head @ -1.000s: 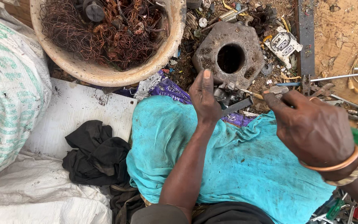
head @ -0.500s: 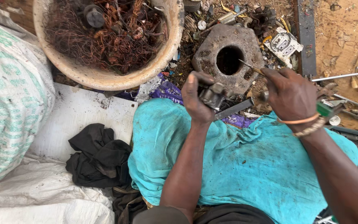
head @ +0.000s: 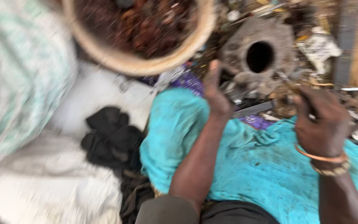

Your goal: The person sits on the ground sorting through a basin of motor armatures with copper windings, prying at a small motor part with a screwdriver-like tool. They then place a metal piece on a hexagonal anvil block and strike it with a hammer, before returning to prying at the part in the basin.

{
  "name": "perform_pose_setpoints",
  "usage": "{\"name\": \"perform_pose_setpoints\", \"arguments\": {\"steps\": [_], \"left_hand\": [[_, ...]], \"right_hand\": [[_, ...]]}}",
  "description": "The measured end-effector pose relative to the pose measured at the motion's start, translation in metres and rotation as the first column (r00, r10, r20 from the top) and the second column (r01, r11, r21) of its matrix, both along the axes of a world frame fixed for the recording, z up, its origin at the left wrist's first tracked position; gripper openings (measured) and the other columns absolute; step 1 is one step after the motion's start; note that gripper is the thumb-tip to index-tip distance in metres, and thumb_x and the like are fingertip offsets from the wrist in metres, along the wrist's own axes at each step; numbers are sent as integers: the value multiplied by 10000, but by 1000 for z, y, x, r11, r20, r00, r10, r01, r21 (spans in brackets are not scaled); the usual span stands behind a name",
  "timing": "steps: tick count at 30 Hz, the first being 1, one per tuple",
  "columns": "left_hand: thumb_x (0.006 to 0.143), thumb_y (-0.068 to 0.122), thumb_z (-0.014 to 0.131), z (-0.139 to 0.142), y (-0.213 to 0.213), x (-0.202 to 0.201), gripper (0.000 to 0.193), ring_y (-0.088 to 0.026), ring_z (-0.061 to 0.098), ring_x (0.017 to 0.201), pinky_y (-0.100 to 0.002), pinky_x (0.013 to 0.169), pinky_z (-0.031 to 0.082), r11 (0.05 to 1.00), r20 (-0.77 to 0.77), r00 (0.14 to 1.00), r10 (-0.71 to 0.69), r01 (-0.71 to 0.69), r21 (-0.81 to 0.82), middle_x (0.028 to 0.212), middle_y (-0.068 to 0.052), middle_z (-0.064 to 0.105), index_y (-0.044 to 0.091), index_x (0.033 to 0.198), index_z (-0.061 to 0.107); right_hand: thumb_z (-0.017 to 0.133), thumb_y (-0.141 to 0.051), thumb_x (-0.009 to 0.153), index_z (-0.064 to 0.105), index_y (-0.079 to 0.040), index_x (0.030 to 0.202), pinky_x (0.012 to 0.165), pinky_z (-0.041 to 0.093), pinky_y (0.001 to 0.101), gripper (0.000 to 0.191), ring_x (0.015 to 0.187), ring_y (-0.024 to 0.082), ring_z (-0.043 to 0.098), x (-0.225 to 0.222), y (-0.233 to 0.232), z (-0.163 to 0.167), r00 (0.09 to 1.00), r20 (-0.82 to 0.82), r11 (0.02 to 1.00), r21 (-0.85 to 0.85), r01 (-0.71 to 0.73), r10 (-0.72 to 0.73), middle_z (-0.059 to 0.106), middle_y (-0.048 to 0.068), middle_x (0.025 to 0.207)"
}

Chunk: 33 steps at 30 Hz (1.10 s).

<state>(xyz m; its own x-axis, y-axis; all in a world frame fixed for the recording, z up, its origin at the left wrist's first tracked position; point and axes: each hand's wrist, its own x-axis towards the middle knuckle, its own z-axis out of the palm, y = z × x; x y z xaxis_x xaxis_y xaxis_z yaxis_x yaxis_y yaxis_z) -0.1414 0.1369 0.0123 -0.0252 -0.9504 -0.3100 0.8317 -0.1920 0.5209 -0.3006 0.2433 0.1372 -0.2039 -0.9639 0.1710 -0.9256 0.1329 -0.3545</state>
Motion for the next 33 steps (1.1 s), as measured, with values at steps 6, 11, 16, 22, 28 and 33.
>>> {"name": "perform_pose_setpoints", "arguments": {"steps": [6, 11, 16, 22, 28, 33], "left_hand": [[1095, 370, 549, -10, -5, -14, 378, -149, 615, 959, -298, 944, 477, 995, 29, 997, 75, -77, 70, 1020, -45, 690, 32, 1009, 693], [1229, 406, 533, -26, -6, -24, 561, -181, 603, 828, -337, 882, 476, 996, 8, 996, 90, -90, 30, 864, -108, 658, -6, 872, 666], [1203, 416, 538, -25, 2, -47, 532, -188, 583, 816, -346, 825, 474, 990, 58, 996, 62, -69, 123, 843, -97, 645, 9, 883, 663], [1196, 395, 550, 4, 15, -46, 510, -166, 569, 789, -330, 789, 459, 988, -40, 999, 14, -7, 157, 822, -81, 634, 15, 873, 656], [1190, 375, 562, 10, 1, -23, 489, -144, 554, 762, -314, 754, 444, 981, -116, 993, -9, 31, 192, 800, -64, 622, 20, 863, 648], [1184, 357, 573, 8, 6, -38, 473, -125, 542, 740, -300, 725, 432, 975, -165, 986, -23, 58, 212, 783, -51, 613, 24, 855, 642]], "right_hand": [[670, -27, 1129, 651, 32, 1278, 821, 520, 292, 161, 926, 193, 651, 5, 30, -16, 992, 123, 998, -50, -27, 33, 689, 168, 1105], [643, -112, 1157, 653, 16, 1245, 675, 481, 283, 156, 756, 150, 611, 25, 31, -4, 972, 216, 988, 136, 69, -97, 661, 127, 939], [759, -118, 911, 714, -122, 1243, 693, 552, 365, 334, 812, 243, 698, 123, -25, 27, 875, -31, 862, 192, -469, 483, 699, 117, 1144], [643, -40, 791, 630, -44, 1276, 580, 552, 462, 485, 726, 360, 695, 311, -134, -48, 637, 57, 572, 382, -725, 769, 659, 147, 1165], [598, 17, 883, 620, -8, 1274, 550, 558, 468, 392, 704, 382, 700, 390, -208, -122, 656, -44, 649, 212, -731, 753, 660, 205, 1228], [562, 108, 832, 616, 74, 1221, 561, 594, 434, 394, 750, 427, 707, 398, -228, -157, 688, 53, 667, 201, -718, 724, 609, 340, 1268]]}}
